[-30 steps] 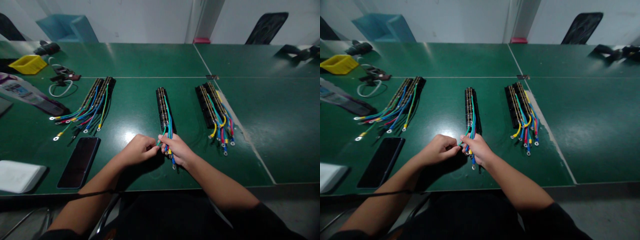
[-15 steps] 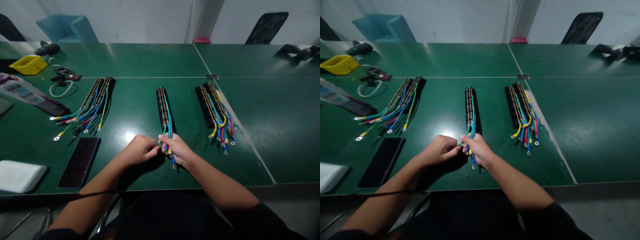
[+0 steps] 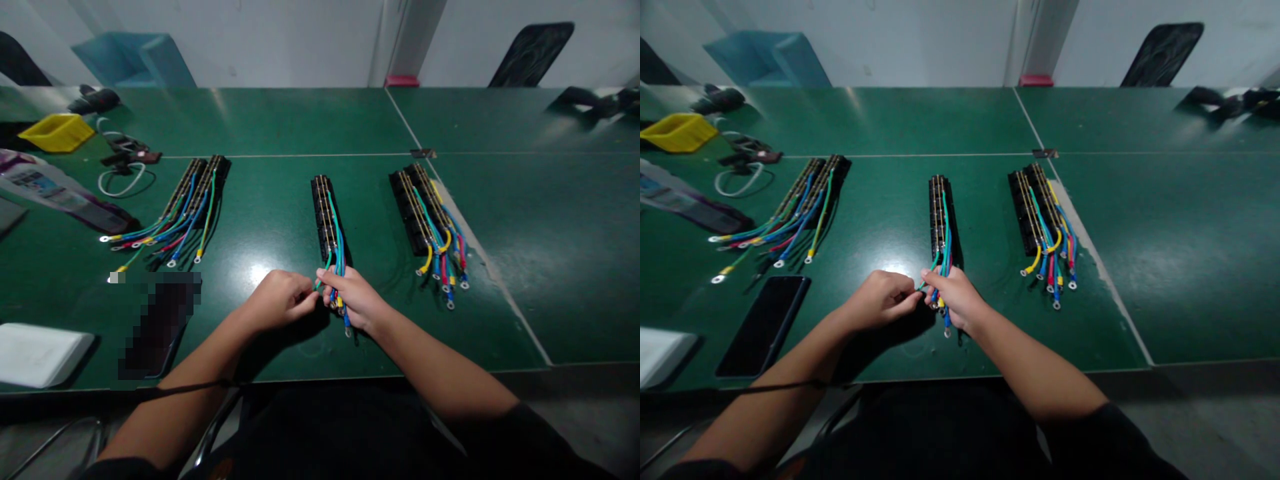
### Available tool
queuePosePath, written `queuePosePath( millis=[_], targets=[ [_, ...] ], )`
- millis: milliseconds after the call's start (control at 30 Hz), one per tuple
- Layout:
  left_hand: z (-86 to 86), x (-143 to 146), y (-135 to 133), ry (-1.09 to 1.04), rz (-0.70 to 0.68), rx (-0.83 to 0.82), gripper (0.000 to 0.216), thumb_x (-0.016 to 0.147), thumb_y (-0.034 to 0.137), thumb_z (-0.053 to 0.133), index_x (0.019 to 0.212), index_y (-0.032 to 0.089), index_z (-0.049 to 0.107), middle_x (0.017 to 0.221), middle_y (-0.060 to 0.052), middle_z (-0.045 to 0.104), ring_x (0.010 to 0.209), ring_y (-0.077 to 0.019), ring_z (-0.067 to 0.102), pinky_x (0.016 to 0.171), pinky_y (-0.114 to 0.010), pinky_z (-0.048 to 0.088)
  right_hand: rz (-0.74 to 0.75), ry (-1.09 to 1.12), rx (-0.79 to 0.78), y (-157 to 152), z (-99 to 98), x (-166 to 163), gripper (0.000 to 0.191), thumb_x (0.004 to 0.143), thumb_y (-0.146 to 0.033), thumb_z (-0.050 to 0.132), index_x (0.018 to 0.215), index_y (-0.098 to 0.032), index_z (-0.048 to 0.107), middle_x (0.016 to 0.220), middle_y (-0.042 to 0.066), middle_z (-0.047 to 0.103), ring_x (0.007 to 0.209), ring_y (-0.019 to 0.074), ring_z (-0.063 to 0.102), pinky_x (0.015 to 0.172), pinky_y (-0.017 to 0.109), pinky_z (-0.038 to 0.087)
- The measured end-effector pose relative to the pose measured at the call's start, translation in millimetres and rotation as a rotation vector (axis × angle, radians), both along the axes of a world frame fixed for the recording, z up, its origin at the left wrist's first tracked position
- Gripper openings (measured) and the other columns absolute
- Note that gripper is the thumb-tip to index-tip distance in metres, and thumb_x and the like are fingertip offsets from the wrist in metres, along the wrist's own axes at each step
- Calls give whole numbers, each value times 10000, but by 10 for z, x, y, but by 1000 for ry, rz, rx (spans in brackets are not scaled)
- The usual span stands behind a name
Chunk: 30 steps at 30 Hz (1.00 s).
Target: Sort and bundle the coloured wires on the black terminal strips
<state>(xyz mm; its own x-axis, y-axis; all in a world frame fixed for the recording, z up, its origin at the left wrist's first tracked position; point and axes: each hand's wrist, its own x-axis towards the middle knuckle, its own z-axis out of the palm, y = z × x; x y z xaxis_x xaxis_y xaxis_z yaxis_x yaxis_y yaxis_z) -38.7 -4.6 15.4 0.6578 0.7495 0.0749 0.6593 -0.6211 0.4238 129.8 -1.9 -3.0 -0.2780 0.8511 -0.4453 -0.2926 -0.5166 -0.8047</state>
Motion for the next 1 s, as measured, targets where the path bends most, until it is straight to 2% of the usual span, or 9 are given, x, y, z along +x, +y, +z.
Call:
queuePosePath(
  millis=[200, 400, 667, 1000],
  targets=[
    [-41, -4, 9, 54, 5, 84, 255, 859, 287, 490, 642, 161, 539, 563, 1, 549, 508, -106, 469, 514, -242, 276, -9, -9, -8, -2, 17, -6, 191, 792, -243, 632, 676, -172, 496, 435, -55, 505, 376, 78, 486, 381, 182, 351],
    [9, 1, 11, 35, -68, 48, 260, 901, 276, 432, 724, 163, 585, 608, -1, 579, 553, -116, 517, 546, -243, 322, 0, -11, 19, 5, -18, -14, 233, 769, -293, 668, 665, -167, 502, 425, -46, 516, 374, 72, 488, 398, 176, 360],
    [-81, 1, 22, 74, 2, 142, 228, 844, 261, 495, 643, 168, 549, 563, 8, 558, 503, -107, 483, 509, -246, 288, -19, 3, 2, 17, -33, -31, 232, 753, -275, 689, 677, -172, 496, 430, -56, 508, 372, 75, 491, 385, 177, 356],
    [-82, -16, 11, 101, -23, 234, 204, 847, 242, 489, 663, 173, 543, 587, 6, 565, 520, -115, 503, 509, -262, 293, -50, 40, -16, 32, -67, -73, 193, 773, -223, 656, 659, -164, 512, 429, -54, 504, 351, 62, 449, 383, 179, 394]
  ],
)
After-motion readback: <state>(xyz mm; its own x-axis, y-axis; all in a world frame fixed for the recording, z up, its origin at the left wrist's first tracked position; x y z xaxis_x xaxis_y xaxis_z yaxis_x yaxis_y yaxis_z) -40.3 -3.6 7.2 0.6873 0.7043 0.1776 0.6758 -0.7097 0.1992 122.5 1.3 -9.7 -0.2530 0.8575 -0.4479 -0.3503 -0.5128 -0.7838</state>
